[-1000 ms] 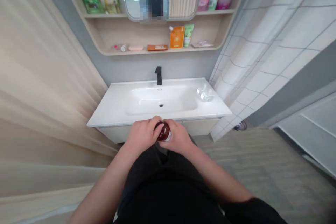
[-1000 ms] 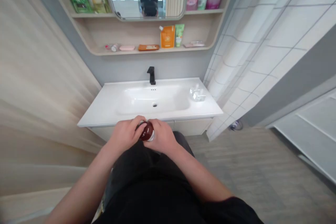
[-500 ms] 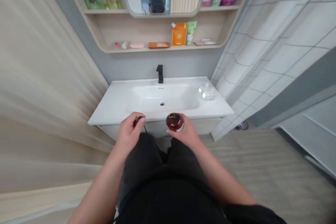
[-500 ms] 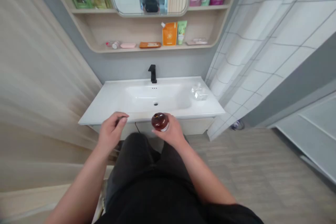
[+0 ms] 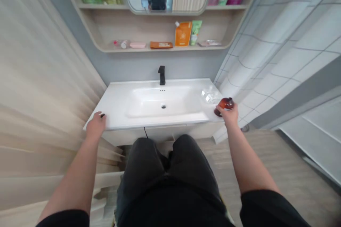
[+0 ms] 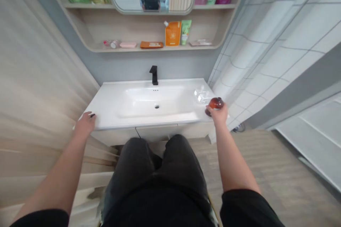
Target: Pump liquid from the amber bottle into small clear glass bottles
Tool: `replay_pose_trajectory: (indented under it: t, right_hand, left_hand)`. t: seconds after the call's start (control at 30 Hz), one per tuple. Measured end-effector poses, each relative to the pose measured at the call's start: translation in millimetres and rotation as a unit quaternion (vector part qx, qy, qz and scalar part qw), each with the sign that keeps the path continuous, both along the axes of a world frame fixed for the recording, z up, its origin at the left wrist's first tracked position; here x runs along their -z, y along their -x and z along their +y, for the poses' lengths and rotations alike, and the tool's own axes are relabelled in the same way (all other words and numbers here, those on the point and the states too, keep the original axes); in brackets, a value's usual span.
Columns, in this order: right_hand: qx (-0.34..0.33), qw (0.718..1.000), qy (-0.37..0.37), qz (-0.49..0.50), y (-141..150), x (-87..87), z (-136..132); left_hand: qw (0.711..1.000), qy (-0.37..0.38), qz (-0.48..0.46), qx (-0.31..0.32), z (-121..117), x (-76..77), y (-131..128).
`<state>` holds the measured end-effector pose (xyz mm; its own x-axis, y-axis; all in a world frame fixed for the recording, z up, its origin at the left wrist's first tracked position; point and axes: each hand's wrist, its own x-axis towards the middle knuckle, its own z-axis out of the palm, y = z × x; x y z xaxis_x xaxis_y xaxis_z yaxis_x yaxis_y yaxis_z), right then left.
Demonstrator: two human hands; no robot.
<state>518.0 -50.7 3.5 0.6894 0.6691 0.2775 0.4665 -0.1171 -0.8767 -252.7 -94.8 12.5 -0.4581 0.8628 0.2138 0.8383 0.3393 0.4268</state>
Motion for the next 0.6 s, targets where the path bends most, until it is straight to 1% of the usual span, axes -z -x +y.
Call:
replay_pose_trajectory:
  t: [0.1,0.23,0.3,0.37,0.43,0.5,0.53,0.57,0.6]
  right_hand:
    - [0.004,1.0,0.01,-0.014,-3.3,3.0,10.6]
    - [-0.003,0.999,0.019,-0.026,-2.2,3.6,18.5]
    - [-0.011,0.999,0.017,-0.024,-2.3,2.3,18.2]
    - [-0.025,0.999,0.005,-0.025,-4.4,-3.2,14.1]
    - [-0.029,0.998,-0.02,-0.054,-8.5,-17.1,7.5]
    - [-0.014,0.991,-0.042,-0.124,-12.9,-42.2,3.0]
    - [-0.002,0.985,-0.04,-0.168,-14.2,-58.6,3.5]
    - [-0.001,0.977,-0.022,-0.214,-14.6,-76.6,6.7]
    - [-0.014,0.965,0.01,-0.261,-13.8,-95.3,13.1]
  left_hand:
    - [0.998,0.034,0.05,-0.012,10.7,10.9,-1.2]
    - [0.998,0.02,0.063,-0.007,13.7,20.6,-1.4]
    - [0.998,-0.015,0.06,0.004,11.0,22.3,0.7]
    - [0.994,-0.08,0.068,0.02,7.4,20.4,-1.5]
    - [0.984,-0.148,0.09,0.046,5.6,14.6,-13.2]
    - [0.973,-0.179,0.108,0.095,7.5,7.1,-36.7]
    - [0.97,-0.176,0.112,0.127,10.0,3.9,-52.2]
    - [0.966,-0.161,0.114,0.164,13.2,1.7,-69.3]
    - [0.964,-0.142,0.114,0.194,17.0,1.0,-86.8]
